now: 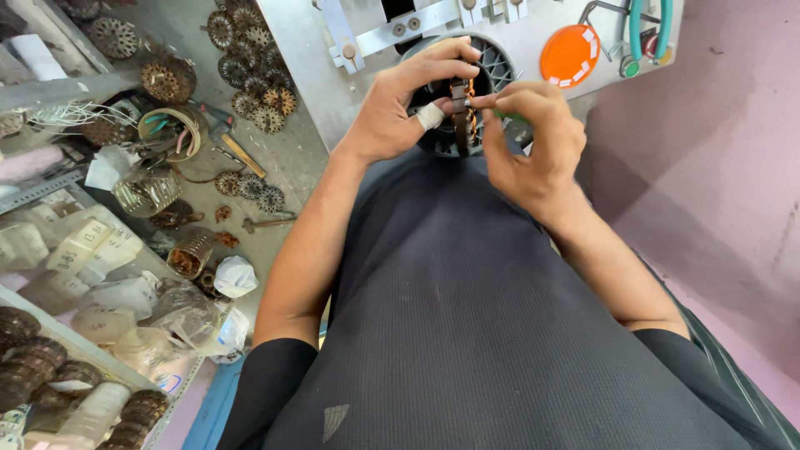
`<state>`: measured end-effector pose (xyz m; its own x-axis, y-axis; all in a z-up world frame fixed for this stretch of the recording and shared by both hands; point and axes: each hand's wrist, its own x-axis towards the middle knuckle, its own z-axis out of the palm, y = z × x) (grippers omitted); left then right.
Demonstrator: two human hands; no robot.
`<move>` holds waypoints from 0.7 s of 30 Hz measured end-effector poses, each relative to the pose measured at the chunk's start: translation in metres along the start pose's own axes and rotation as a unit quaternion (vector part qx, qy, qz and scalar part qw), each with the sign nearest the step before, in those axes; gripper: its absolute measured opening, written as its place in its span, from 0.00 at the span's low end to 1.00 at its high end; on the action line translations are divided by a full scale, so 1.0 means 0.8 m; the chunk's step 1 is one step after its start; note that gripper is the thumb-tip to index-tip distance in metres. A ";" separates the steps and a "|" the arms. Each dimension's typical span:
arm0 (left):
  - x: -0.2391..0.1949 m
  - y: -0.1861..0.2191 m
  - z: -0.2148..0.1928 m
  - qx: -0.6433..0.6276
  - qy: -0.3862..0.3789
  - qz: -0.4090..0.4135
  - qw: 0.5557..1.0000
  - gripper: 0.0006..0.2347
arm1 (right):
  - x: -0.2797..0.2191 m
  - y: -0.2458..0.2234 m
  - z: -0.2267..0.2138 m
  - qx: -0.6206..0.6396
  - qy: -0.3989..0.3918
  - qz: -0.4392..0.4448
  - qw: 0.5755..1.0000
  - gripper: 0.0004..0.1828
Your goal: The person prepares a motor stator on a machine, applying white insulation to wires by hand, using pliers to trim material, and a screwdriver to secure the central component.
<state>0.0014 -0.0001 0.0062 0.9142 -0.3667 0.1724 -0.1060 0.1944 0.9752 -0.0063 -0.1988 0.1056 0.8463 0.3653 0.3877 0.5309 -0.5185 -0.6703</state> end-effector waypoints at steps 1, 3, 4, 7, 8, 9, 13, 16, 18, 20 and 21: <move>0.000 0.001 0.000 0.003 0.000 -0.006 1.000 0.20 | -0.005 0.001 -0.001 -0.010 -0.005 0.005 1.000 0.19; -0.001 0.002 0.001 0.008 0.000 -0.012 1.000 0.21 | -0.015 0.005 -0.006 -0.028 -0.016 0.018 0.999 0.20; -0.002 0.002 0.001 0.010 0.000 -0.013 1.000 0.21 | -0.019 0.012 -0.009 0.114 0.032 0.070 0.990 0.19; 0.001 0.004 0.002 -0.014 -0.004 -0.028 1.000 0.24 | -0.028 0.049 -0.032 0.226 0.134 0.120 0.957 0.16; 0.001 0.004 0.002 -0.026 -0.005 -0.037 0.999 0.25 | -0.035 0.067 -0.041 0.217 0.152 0.136 0.955 0.14; 0.001 0.005 0.003 -0.026 -0.006 -0.034 0.999 0.26 | -0.040 0.093 -0.050 0.212 0.153 0.183 0.948 0.09; 0.002 0.008 0.000 -0.041 -0.017 -0.030 0.999 0.29 | -0.073 0.218 -0.063 0.117 0.011 0.380 0.917 0.09; 0.004 0.009 0.002 -0.077 -0.019 -0.032 0.996 0.27 | -0.121 0.284 -0.050 -0.157 -0.055 0.260 0.951 0.10; 0.004 0.009 0.002 -0.086 -0.016 -0.036 0.995 0.26 | -0.146 0.310 -0.033 -0.202 -0.034 0.278 0.938 0.06; 0.003 0.008 0.003 -0.076 -0.012 -0.042 0.996 0.25 | -0.159 0.325 -0.021 -0.220 -0.037 0.321 0.920 0.06; 0.002 0.008 0.004 -0.084 -0.011 -0.043 0.995 0.25 | -0.162 0.328 -0.013 -0.214 -0.051 0.356 0.908 0.07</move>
<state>0.0013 -0.0024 0.0129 0.9085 -0.4072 0.0943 0.0406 0.3106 0.9497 0.0237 -0.3904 -0.1142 0.9849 -0.1217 -0.1230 -0.1623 -0.8964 -0.4124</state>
